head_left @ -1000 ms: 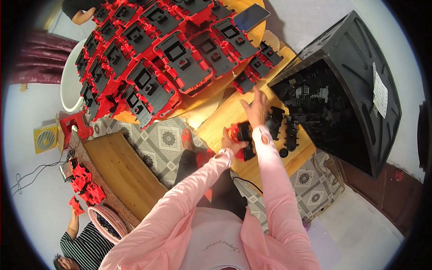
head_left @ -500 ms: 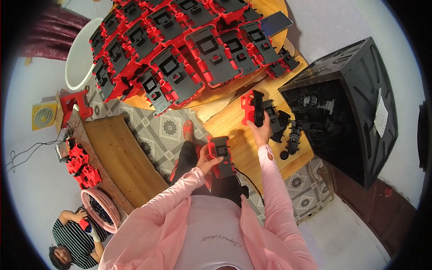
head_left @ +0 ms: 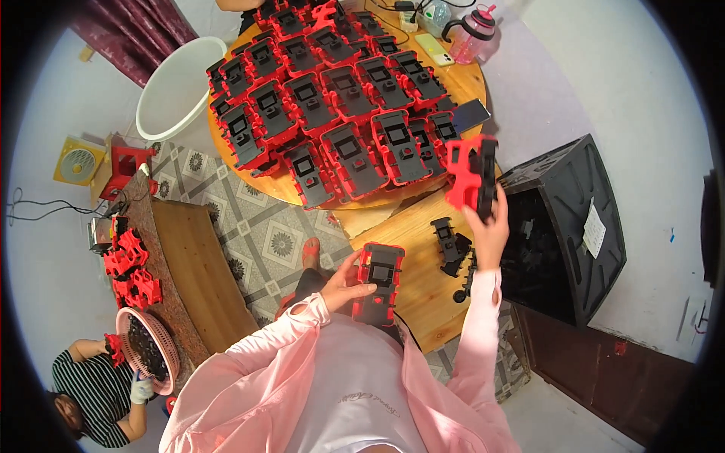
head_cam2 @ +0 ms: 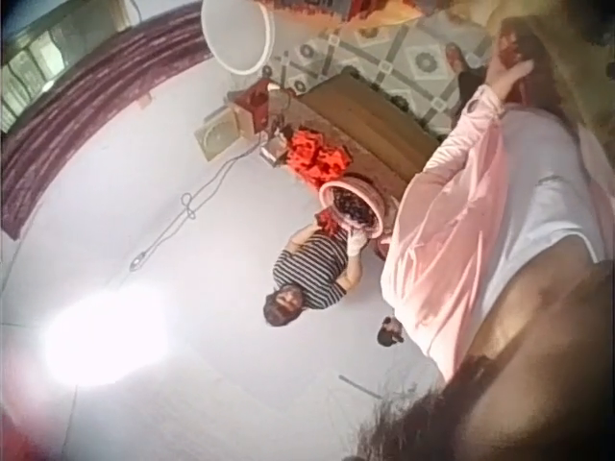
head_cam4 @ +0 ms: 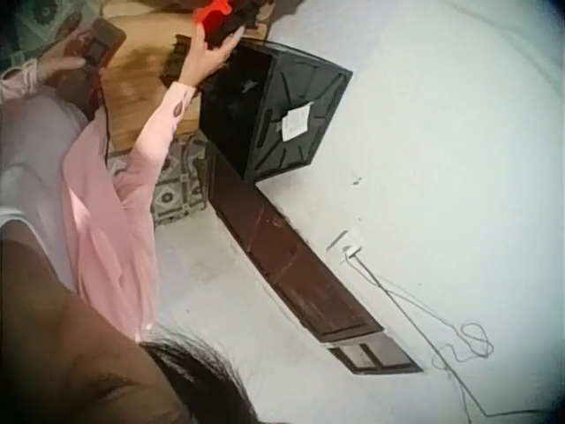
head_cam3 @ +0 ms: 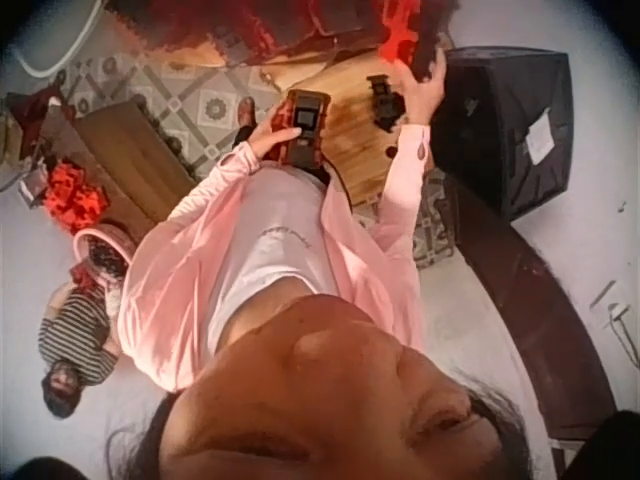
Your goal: The person assembles plastic toy car bodies and plastic chassis components by hand.
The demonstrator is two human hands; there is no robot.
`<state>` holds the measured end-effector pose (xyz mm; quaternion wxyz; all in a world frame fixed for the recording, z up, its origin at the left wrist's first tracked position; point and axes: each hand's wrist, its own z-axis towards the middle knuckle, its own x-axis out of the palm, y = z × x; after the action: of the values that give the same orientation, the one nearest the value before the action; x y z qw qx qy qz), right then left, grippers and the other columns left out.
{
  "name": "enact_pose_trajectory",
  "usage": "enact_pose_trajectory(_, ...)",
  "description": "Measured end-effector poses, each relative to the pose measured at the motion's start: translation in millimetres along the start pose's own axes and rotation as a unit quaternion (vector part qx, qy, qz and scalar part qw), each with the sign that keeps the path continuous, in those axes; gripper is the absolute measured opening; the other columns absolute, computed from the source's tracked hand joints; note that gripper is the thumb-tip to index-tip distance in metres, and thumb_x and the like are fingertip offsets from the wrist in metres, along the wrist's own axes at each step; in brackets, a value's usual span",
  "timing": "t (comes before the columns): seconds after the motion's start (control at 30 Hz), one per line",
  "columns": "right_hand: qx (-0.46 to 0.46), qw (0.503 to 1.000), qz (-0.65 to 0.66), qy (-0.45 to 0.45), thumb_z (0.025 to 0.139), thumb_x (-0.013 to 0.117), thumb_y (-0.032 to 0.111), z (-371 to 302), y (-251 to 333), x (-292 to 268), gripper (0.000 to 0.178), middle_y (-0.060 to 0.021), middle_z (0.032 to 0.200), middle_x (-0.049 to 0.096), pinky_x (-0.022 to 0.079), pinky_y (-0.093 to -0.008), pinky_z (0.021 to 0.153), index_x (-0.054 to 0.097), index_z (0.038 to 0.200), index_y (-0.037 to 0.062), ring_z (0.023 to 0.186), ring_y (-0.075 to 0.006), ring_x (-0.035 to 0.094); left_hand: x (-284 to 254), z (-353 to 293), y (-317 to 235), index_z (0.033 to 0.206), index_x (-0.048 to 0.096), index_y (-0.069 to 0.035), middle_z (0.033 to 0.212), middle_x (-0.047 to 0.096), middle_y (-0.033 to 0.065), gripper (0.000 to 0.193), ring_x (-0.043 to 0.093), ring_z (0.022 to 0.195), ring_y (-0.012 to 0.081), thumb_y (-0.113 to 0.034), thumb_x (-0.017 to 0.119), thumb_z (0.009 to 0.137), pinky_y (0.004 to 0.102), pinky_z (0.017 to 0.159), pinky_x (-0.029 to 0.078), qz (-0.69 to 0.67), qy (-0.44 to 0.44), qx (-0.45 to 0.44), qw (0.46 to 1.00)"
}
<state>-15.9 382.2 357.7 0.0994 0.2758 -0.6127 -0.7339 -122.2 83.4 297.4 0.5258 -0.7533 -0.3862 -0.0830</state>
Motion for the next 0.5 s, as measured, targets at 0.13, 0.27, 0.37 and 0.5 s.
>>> enact_pose_trajectory(0.13, -0.146, 0.964, -0.222, -0.024, 0.067, 0.083, 0.026, 57.9, 10.2, 27.1, 0.079, -0.0226, 0.116, 0.061, 0.044, -0.0469, 0.093, 0.048, 0.135, 0.006, 0.107, -0.0398, 0.056, -12.0, -8.6, -9.0, 0.152, 0.01, -0.01, 0.132, 0.053, 0.0142, 0.095, 0.051, 0.123, 0.0233, -0.012, 0.075, 0.083, 0.0407, 0.104, 0.04, 0.007, -0.011, 0.014, 1.0)
enact_pose_trajectory(0.27, -0.137, 0.934, -0.328, 0.002, 0.067, 0.081, 0.028, 73.2, 7.3, 54.5, 0.081, -0.0213, 0.106, 0.062, 0.044, -0.0483, 0.09, 0.046, 0.138, 0.0094, 0.101, -0.0408, 0.054, -16.4, -23.7, -24.6, 0.151, 0.013, -0.01, 0.132, 0.052, 0.0144, 0.091, 0.053, 0.121, 0.0231, -0.01, 0.074, 0.083, 0.0401, 0.101, 0.045, -0.013, -0.066, 0.022, 0.997)
enact_pose_trajectory(0.37, -0.111, 0.926, -0.362, 0.015, 0.067, 0.081, 0.028, 76.8, 10.2, 65.9, 0.081, -0.0217, 0.105, 0.061, 0.043, -0.048, 0.092, 0.046, 0.138, 0.0089, 0.101, -0.0409, 0.054, -26.1, -27.1, -18.5, 0.151, 0.014, -0.01, 0.134, 0.051, 0.0148, 0.089, 0.055, 0.12, 0.0239, -0.008, 0.073, 0.084, 0.0403, 0.1, 0.047, -0.011, -0.088, 0.033, 0.996)
enact_pose_trajectory(0.5, -0.126, 0.915, -0.38, 0.043, 0.069, 0.081, 0.032, 82.0, 8.4, 68.9, 0.081, -0.0223, 0.107, 0.06, 0.043, -0.0483, 0.093, 0.045, 0.138, 0.0083, 0.102, -0.0416, 0.053, -25.0, -30.0, -17.1, 0.151, 0.013, -0.009, 0.135, 0.05, 0.0154, 0.09, 0.054, 0.121, 0.0246, -0.007, 0.072, 0.084, 0.0402, 0.1, 0.047, -0.028, -0.096, 0.041, 0.994)
